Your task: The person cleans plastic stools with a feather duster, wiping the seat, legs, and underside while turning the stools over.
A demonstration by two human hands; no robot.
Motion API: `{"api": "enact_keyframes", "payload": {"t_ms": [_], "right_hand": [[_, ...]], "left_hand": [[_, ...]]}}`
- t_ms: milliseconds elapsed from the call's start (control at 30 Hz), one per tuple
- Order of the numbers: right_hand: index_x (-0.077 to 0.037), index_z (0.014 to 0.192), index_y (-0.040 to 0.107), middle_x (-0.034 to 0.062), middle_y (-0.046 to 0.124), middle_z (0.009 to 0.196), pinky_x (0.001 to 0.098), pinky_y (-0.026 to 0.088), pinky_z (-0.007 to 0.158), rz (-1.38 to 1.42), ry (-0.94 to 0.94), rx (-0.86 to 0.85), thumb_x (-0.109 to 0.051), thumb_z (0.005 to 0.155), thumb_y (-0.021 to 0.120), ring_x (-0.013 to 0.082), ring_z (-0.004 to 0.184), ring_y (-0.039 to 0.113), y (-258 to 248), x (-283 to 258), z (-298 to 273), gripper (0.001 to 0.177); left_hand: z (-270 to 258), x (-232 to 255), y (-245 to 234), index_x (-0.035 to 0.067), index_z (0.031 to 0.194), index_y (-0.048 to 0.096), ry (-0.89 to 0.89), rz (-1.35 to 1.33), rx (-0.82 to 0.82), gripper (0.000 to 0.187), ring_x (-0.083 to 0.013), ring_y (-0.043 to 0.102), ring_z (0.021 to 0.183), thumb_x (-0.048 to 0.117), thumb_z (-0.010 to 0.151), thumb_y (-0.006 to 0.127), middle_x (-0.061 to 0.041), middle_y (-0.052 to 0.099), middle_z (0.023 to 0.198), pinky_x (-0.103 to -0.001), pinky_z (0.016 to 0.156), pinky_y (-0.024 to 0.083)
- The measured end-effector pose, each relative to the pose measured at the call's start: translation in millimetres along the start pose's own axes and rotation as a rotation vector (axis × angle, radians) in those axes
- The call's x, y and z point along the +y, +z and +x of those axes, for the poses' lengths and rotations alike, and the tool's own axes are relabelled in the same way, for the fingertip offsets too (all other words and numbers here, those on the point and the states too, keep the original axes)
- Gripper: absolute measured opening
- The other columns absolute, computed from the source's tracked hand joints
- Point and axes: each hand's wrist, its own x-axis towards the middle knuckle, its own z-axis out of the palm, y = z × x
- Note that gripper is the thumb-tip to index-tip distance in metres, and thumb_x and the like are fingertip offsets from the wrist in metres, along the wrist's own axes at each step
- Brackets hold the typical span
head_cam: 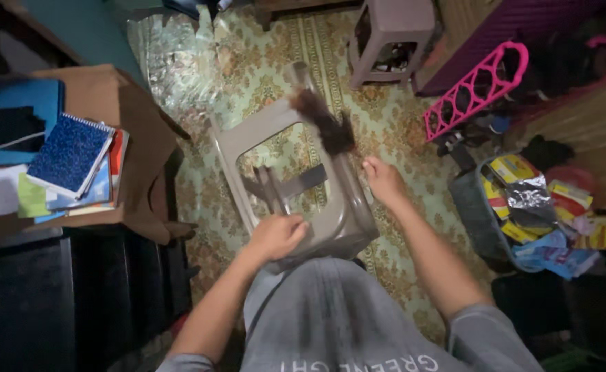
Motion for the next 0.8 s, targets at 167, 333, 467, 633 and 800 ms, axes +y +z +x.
{"api": "enact_keyframes", "payload": {"t_ms": [167,333,467,633,800], "right_hand": [[-0.012,0.111,0.069,0.02,0.072,0.097,0.0489,0.054,0.079,0.208,-0.163,0.022,-0.034,0.1,0.056,0.0404,0.091,0.071,5.7,-5.0,35.7,0.028],[-0.013,0.113,0.073,0.0214,0.072,0.099,0.0516,0.053,0.078,-0.038,-0.12,0.081,-0.034,0.101,0.058,0.0438,0.091,0.069,18.2,-9.4,56.5,0.028],[-0.017,0.116,0.073,0.0216,0.072,0.097,0.0547,0.053,0.079,-0.21,-0.086,0.063,-0.032,0.1,0.057,0.0457,0.089,0.068,14.9,-32.0,51.9,0.027],[-0.016,0.111,0.07,0.0212,0.073,0.095,0.0567,0.053,0.073,-0.21,-0.38,-0.072,-0.025,0.098,0.052,0.0465,0.085,0.069,1.3,-96.3,13.3,0.024],[-0.018,0.108,0.069,0.0201,0.074,0.088,0.0588,0.053,0.073,-0.456,-0.222,-0.105,-0.023,0.098,0.05,0.0462,0.082,0.07,13.5,-124.8,8.5,0.023]], "left_hand": [[-9.5,11.5,2.7,0.012,0.092,0.072,0.132,0.054,-0.03,0.032,-0.0413,0.068,0.076,0.038,0.095,0.052,-0.017,0.072,0.082,-0.056,0.067,0.052],[-7.4,8.9,7.2,0.013,0.097,0.072,0.091,0.111,-0.046,0.034,-0.0432,0.068,0.076,0.04,0.095,0.052,-0.02,0.071,0.079,-0.056,0.07,0.053],[-7.3,9.0,12.5,0.012,0.094,0.073,0.127,0.106,-0.017,0.034,-0.0429,0.069,0.078,0.039,0.096,0.052,-0.02,0.072,0.079,-0.056,0.074,0.053],[5.5,11.2,27.9,0.01,0.094,0.073,0.093,0.143,0.009,0.038,-0.0418,0.07,0.075,0.041,0.097,0.051,-0.02,0.072,0.079,-0.055,0.073,0.054],[12.4,15.5,44.3,0.008,0.093,0.073,0.059,0.136,0.017,0.039,-0.0402,0.071,0.074,0.041,0.097,0.051,-0.019,0.072,0.078,-0.054,0.069,0.055]]}}
